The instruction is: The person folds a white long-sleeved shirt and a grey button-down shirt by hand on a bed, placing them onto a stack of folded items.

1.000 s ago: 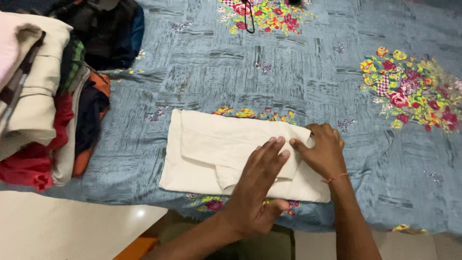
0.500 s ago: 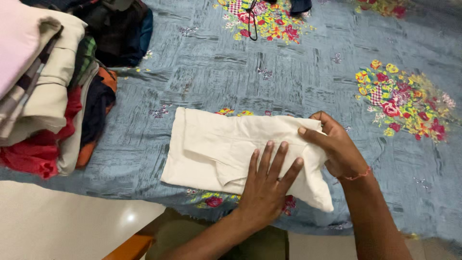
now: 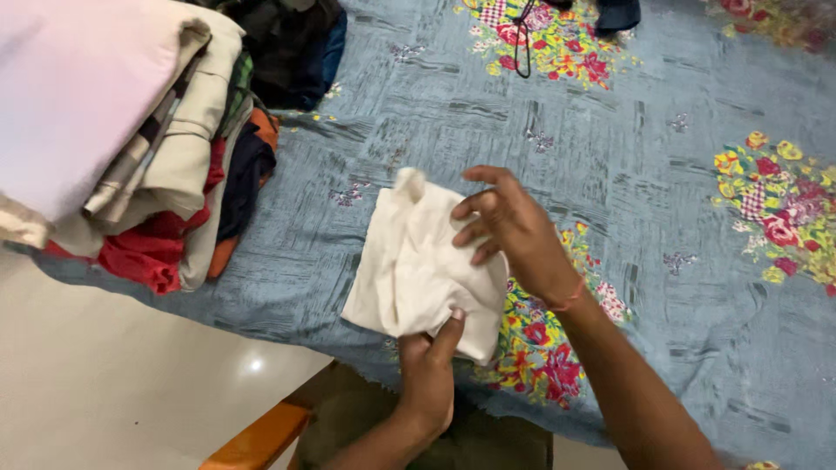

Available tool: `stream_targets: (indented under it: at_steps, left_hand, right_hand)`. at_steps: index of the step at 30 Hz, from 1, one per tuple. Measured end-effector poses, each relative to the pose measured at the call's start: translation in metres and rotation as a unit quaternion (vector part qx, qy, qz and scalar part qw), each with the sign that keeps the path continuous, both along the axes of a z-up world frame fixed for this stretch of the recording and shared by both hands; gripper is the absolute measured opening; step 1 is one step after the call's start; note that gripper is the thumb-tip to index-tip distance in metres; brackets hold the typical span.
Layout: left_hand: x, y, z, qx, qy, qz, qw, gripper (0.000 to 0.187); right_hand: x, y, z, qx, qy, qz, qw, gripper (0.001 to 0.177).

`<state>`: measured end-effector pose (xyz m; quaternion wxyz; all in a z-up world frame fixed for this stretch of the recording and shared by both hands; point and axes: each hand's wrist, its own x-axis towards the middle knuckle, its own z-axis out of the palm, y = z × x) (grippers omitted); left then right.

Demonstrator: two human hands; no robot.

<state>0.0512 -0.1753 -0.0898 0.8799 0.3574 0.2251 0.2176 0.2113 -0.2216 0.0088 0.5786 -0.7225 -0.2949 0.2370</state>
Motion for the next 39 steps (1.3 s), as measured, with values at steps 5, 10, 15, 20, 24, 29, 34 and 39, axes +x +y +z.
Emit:
stream_targets:
  at_steps: [5,10,15,20,24,29,34,39]
  left_hand:
    - [-0.007,0.034,-0.006,-0.163,-0.031,-0.016,0.986,0.05]
    - [-0.03,0.045,0.024,-0.089,0.009,0.012,0.996,0.059]
    - [-0.064,0.047,0.06,0.592,0.049,0.2,0.779,0.064]
    - [-0.009,0.093,0.04,0.844,0.057,-0.027,0.532,0.062]
    - [-0.001,0.104,0.019,0.827,0.105,-0.061,0.548,0.072]
    - [-0.003,0.104,0.002,0.826,0.089,-0.039,0.555,0.073]
    - [-0.007,0.104,0.006,0.817,0.099,-0.047,0.566,0.074]
    - [-0.016,0.109,0.015,0.759,0.104,-0.055,0.64,0.095]
  right_hand:
    - [-0.022,0.016,-0.05,-0.069,-0.408,0.045,0.909,0.046]
    - [-0.028,0.016,-0.068,-0.124,-0.462,0.024,0.878,0.055]
    - [-0.037,0.025,-0.067,-0.194,-0.503,0.019,0.842,0.06]
    - [-0.036,0.019,-0.069,-0.184,-0.534,-0.056,0.823,0.055]
    - [-0.039,-0.018,-0.079,-0.114,-0.378,-0.16,0.905,0.053]
    - [-0.043,-0.037,-0.082,-0.01,0.071,-0.183,0.98,0.078]
    - [-0.041,-0.037,-0.073,0.135,0.37,-0.114,0.912,0.061]
    - [-0.063,-0.03,-0.073,0.062,0.233,-0.056,0.969,0.057]
